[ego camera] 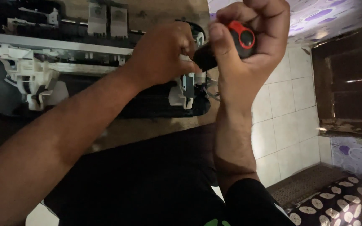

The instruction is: Disassembling and manipulating the internal components of a printer using a screwdriver.

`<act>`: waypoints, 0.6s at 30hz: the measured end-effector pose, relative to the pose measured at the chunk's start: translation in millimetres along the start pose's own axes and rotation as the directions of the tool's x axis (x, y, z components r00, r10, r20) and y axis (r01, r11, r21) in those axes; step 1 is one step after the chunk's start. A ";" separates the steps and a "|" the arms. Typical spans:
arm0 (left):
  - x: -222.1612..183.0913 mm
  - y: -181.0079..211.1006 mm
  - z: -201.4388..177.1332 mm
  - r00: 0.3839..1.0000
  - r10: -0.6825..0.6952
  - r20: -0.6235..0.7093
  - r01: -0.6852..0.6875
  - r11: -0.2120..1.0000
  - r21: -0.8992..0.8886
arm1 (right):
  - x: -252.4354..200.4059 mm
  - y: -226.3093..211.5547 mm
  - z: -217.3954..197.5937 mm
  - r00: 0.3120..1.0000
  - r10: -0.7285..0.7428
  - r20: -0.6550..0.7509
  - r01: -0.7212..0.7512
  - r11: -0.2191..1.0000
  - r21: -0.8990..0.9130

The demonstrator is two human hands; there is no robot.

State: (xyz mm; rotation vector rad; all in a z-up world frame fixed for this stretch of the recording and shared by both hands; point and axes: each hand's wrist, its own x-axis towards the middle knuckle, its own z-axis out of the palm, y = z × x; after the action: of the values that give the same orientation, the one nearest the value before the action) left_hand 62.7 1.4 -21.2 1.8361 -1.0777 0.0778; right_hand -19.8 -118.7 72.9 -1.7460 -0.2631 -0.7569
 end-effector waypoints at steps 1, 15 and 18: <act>0.0 -1.7 0.7 1.000 -0.010 -0.004 0.010 1.000 0.006 | 0.8 2.9 0.5 1.000 -0.012 -0.008 0.012 1.000 0.009; -2.2 2.6 -7.9 1.000 -0.011 0.024 0.013 0.997 -0.070 | 15.1 24.4 -10.2 0.956 -0.193 0.222 0.163 0.976 0.147; -1.9 3.6 -3.0 0.999 0.045 -0.022 -0.045 0.999 -0.021 | 5.3 14.2 -3.3 0.985 -0.154 0.083 0.152 0.988 0.027</act>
State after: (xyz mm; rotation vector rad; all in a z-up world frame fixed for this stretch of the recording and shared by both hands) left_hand 60.2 4.4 -18.0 1.7885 -1.1009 0.1121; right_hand -9.3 -127.3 65.5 -1.7551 -0.4653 -0.7880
